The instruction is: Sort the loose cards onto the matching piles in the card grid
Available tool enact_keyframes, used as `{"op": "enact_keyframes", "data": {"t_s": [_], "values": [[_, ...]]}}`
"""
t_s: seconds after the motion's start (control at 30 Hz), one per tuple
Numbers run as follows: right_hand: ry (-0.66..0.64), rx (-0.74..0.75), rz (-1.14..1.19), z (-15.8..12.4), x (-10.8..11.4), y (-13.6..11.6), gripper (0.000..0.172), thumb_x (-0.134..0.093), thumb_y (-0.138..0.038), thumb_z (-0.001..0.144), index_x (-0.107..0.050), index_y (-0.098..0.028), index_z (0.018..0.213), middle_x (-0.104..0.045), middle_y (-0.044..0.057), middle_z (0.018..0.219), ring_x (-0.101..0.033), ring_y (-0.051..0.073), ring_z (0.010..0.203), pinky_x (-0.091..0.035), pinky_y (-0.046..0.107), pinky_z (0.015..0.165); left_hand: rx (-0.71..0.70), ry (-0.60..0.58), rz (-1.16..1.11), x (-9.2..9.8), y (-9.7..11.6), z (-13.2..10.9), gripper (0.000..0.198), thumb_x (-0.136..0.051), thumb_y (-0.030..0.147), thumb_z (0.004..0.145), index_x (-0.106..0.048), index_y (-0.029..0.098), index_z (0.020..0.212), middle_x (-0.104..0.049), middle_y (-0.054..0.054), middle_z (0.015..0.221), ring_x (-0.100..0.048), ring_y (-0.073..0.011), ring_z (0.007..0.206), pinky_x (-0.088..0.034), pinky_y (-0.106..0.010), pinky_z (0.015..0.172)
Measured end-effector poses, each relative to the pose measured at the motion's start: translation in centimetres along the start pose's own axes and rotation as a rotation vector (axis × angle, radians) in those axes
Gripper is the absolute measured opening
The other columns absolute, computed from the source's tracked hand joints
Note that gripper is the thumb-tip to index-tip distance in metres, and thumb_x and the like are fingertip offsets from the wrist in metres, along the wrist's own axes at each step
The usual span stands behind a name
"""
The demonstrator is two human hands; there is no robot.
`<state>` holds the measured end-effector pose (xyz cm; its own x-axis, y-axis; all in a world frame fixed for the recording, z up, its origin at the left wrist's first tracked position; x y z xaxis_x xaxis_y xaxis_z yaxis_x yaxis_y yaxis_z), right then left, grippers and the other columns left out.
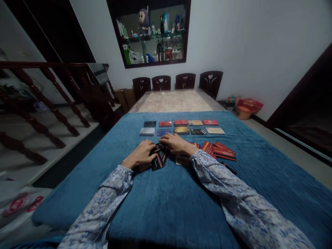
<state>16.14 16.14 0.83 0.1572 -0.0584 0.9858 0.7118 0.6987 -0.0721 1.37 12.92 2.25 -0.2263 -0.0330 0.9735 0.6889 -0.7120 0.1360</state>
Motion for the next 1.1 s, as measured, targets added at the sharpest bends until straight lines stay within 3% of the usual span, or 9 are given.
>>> {"op": "enact_keyframes", "data": {"t_s": [0.13,0.3,0.67,0.9,1.1], "values": [[-0.049,0.024,0.021,0.2,-0.8,0.0,0.061,-0.06,-0.014,0.091,-0.052,-0.02,0.151,-0.052,0.017,0.156,-0.049,0.031,0.137,-0.044,0.046,0.101,0.037,-0.032,-0.017,-0.4,-0.2,0.1,0.021,-0.062,0.028,0.093,-0.074,0.014,0.104,-0.07,-0.013,0.11,-0.063,-0.0287,0.108,-0.051,-0.043,0.099],[-0.113,0.014,0.014,0.1,-1.1,-0.1,0.05,-0.058,-0.013,0.092,-0.062,-0.023,0.141,-0.061,0.013,0.148,-0.056,0.029,0.127,-0.047,0.041,0.094,0.03,-0.019,-0.064,-0.7,-0.4,0.2,0.021,-0.058,0.027,0.095,-0.074,0.014,0.101,-0.07,-0.013,0.106,-0.064,-0.0262,0.103,-0.052,-0.041,0.096],[-0.129,0.056,0.009,-0.2,-0.4,-0.4,0.041,-0.06,-0.015,0.091,-0.069,-0.023,0.131,-0.066,0.013,0.133,-0.057,0.029,0.116,-0.045,0.037,0.087,-0.063,-0.027,-0.061,-0.3,0.3,-0.1,0.022,-0.054,0.02,0.095,-0.075,0.015,0.096,-0.071,-0.011,0.098,-0.065,-0.0226,0.096,-0.051,-0.035,0.09],[-0.073,0.114,-0.002,-0.1,0.7,-0.8,0.029,-0.057,-0.015,0.095,-0.075,-0.019,0.117,-0.074,0.013,0.112,-0.061,0.024,0.103,-0.042,0.033,0.082,-0.065,-0.026,-0.148,0.6,-0.3,-0.2,0.024,-0.052,0.016,0.094,-0.076,0.016,0.094,-0.07,-0.006,0.089,-0.064,-0.0168,0.082,-0.049,-0.028,0.079],[0.015,0.07,0.0,-0.2,1.3,-0.7,0.026,-0.054,-0.012,0.097,-0.075,-0.019,0.111,-0.075,0.01,0.106,-0.065,0.018,0.09,-0.038,0.028,0.072,-0.038,0.066,-0.241,1.1,-1.2,-0.4,0.03,-0.049,0.016,0.095,-0.078,0.016,0.099,-0.075,-0.005,0.089,-0.067,-0.0155,0.078,-0.051,-0.026,0.076]]}}
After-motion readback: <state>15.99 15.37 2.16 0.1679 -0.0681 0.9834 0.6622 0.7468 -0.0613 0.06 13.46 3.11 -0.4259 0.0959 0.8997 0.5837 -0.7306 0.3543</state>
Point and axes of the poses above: each hand's wrist, its own z-axis towards the middle knuckle, its own x-axis out of the back of the hand, y = z × x, the point moved 6 cm from there along z, towards the middle knuckle
